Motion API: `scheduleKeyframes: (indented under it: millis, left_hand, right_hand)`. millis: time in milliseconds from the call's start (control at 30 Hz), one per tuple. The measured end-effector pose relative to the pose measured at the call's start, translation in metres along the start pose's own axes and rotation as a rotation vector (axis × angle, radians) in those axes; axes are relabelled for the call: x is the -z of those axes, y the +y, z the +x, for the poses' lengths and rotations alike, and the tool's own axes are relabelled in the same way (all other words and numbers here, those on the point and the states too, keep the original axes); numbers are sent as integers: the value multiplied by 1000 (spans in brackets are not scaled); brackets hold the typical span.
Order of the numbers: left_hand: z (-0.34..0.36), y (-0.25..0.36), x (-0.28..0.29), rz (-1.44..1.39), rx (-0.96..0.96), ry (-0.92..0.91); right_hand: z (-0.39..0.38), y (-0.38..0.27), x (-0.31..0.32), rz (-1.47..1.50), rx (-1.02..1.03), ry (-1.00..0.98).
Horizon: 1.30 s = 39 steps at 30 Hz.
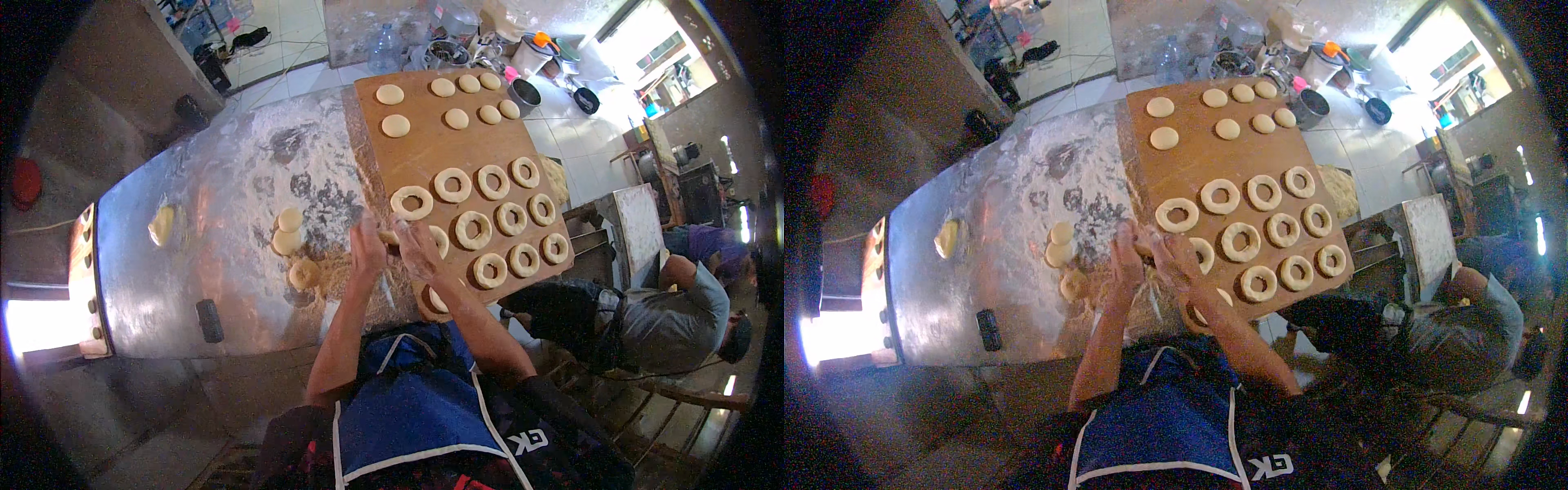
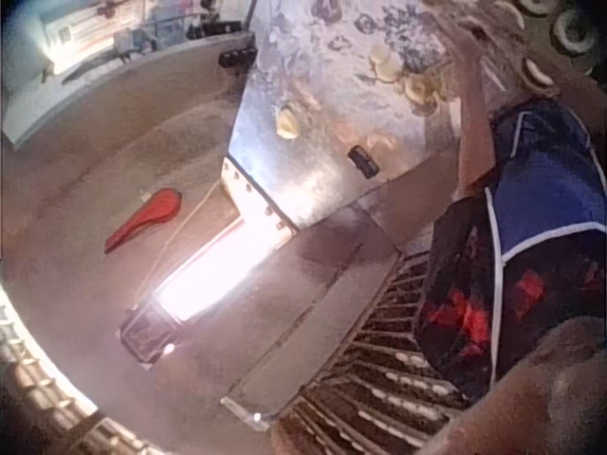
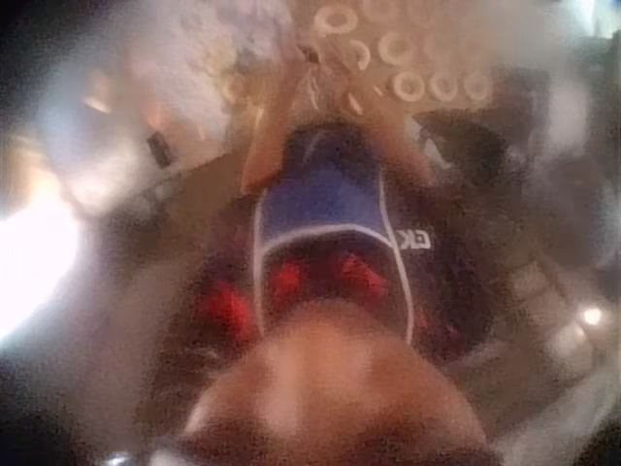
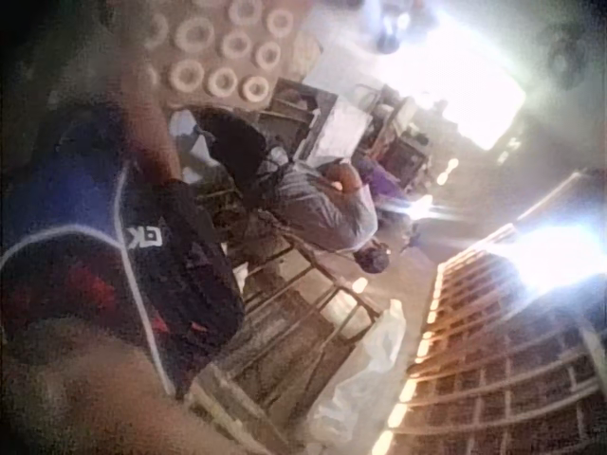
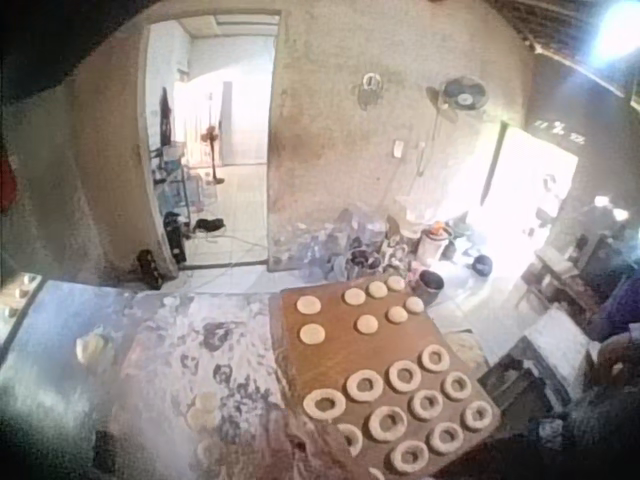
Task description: The person shapes small round dough pieces into rings by hand on a wooden board, then places the finished rings onto a multi-tiered rack. The person repeats this process for multiple dough pieces throughout the clip.
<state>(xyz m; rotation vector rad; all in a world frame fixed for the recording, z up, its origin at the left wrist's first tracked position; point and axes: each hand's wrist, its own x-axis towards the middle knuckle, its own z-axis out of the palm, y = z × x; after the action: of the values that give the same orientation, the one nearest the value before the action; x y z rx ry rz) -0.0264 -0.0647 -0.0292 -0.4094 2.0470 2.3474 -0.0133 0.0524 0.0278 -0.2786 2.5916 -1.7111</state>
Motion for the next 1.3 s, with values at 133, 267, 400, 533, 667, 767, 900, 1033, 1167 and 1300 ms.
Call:
scheduleKeyframes:
  millis: [133, 267, 400, 533, 667, 767, 900, 1033, 1167, 1300]
  left_hand:
    - [-11, -16, -4, -690, -1, -68]
    - [1, -42, -13, 401, -514, 373]
    - [13, -33, -27, -174, -412, 59]
    - [3, 5, -43, -49, -92, 99]
    - [13, 16, -57, 102, -324, 133]
    - [30, 4, -64, -47, -274, 38]
    - [46, -3, -80, 277, -693, 289]
    - [49, 18, -85, 114, -370, 215]
    - [80, 44, -76, 67, -264, 204]
    - [132, 56, -78, 398, -29, 247]
  right_hand:
    - [-4, -9, 11, 97, -32, 81]
    - [-5, -6, 26, 240, -158, -63]
    - [11, 4, 34, 417, -238, -152]
    - [31, 12, 54, 168, -92, -217]
    - [38, 8, 70, 128, 87, -104]
    - [44, 10, 79, 87, 125, -81]
    - [51, 25, 82, 25, 131, -105]
    - [65, 34, 85, 220, -97, -92]
    - [94, 29, 104, 334, 81, -176]
    - [132, 36, 114, -120, -129, -97]
